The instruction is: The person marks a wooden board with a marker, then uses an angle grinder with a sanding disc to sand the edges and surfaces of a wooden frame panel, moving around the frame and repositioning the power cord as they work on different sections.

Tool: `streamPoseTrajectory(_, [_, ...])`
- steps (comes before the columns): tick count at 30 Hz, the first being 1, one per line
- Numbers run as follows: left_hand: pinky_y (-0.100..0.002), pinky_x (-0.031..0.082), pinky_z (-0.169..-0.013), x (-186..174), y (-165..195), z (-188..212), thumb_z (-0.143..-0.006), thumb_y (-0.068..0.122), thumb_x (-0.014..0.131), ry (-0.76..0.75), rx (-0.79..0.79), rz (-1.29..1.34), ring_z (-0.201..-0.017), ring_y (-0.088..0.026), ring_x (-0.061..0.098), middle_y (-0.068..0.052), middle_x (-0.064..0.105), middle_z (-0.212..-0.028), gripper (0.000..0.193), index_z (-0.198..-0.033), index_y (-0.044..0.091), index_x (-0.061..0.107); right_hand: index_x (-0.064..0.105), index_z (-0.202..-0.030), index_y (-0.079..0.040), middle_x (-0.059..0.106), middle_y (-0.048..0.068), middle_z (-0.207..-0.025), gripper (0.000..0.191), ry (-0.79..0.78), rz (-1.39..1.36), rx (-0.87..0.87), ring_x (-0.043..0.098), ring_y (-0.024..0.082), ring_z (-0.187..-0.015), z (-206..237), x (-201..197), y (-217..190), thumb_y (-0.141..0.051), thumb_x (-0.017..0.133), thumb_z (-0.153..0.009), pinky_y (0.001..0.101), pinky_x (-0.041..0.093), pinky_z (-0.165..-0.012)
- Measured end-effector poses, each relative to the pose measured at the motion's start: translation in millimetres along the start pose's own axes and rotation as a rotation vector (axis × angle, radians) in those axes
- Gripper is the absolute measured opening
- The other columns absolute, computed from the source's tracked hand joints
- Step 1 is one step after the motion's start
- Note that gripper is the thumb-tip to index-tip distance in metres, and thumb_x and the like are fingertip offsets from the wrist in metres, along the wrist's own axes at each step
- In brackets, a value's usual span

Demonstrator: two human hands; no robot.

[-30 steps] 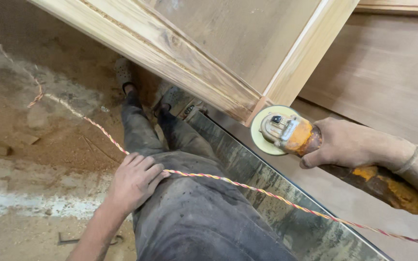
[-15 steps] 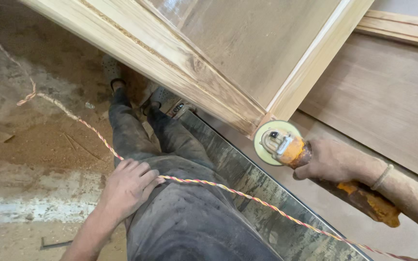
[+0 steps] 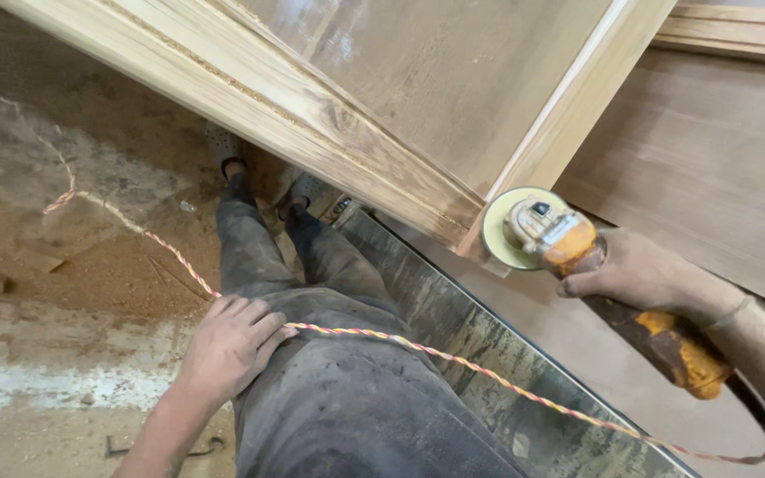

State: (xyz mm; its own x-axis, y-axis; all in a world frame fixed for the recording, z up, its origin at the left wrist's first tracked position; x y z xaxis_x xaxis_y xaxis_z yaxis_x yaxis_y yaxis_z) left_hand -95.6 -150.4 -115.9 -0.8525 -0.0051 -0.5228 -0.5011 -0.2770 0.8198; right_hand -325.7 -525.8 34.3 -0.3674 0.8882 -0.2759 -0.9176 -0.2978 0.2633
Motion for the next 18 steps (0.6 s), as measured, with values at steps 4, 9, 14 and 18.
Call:
streamPoseTrajectory(4, [-0.042,0.048,-0.084,6.8,17.5,-3.0,-0.086,0.037,0.069,-0.012,0.01,-0.044,-0.082,-0.027,0.062,-0.006,0.063,-0.08,0.025,-0.081,0.012,0.071,0.07,-0.112,-0.008,0.077,0.011,-0.09,0.061,0.068,0.025,-0.065,0.074,0.025,-0.082,-1.0,38.7,34.8,-0.042,0.087,-0.064,0.0391,0.058,-0.08])
streamPoseTrajectory(9, [-0.043,0.047,-0.086,17.6,47.0,-3.0,-0.087,0.036,0.068,-0.016,0.019,-0.141,-0.084,-0.028,0.062,-0.006,0.064,-0.08,0.026,-0.078,0.011,0.069,0.066,-0.115,-0.002,0.075,0.016,-0.098,0.07,0.277,-0.087,-0.348,0.072,0.028,-0.091,-17.2,64.2,76.6,-0.039,0.089,-0.06,0.041,0.055,-0.083])
streamPoseTrajectory(14, [-0.042,0.047,-0.087,33.8,57.8,14.5,-0.088,0.035,0.067,-0.102,-0.067,-0.237,-0.085,-0.028,0.062,-0.008,0.064,-0.08,0.026,-0.08,0.011,0.069,0.072,-0.103,0.001,0.076,0.011,-0.083,0.047,0.346,-0.425,-0.294,0.069,0.022,-0.076,-36.9,79.4,149.7,-0.028,0.085,-0.069,0.0373,0.056,-0.072])
streamPoseTrajectory(18, [-0.043,0.046,-0.094,46.6,47.4,17.6,-0.089,0.034,0.066,-0.165,-0.176,-0.333,-0.096,-0.03,0.064,-0.008,0.067,-0.088,0.023,-0.087,0.012,0.071,0.072,-0.103,0.0,0.071,0.005,-0.084,0.038,0.437,-0.842,-0.345,0.063,0.015,-0.072,-41.4,115.8,191.2,-0.02,0.084,-0.073,0.0342,0.053,-0.064])
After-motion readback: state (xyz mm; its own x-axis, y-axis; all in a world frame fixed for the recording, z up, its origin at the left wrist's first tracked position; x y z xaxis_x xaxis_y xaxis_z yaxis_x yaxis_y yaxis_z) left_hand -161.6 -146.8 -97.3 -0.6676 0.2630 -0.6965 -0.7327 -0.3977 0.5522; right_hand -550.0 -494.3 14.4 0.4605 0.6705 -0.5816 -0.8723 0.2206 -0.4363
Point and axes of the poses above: each hand's wrist, its own z-axis away from the middle knuckle, its own x-axis out of the palm, y = z × x, the point moved 6 cm from there along -z, towards the middle knuckle
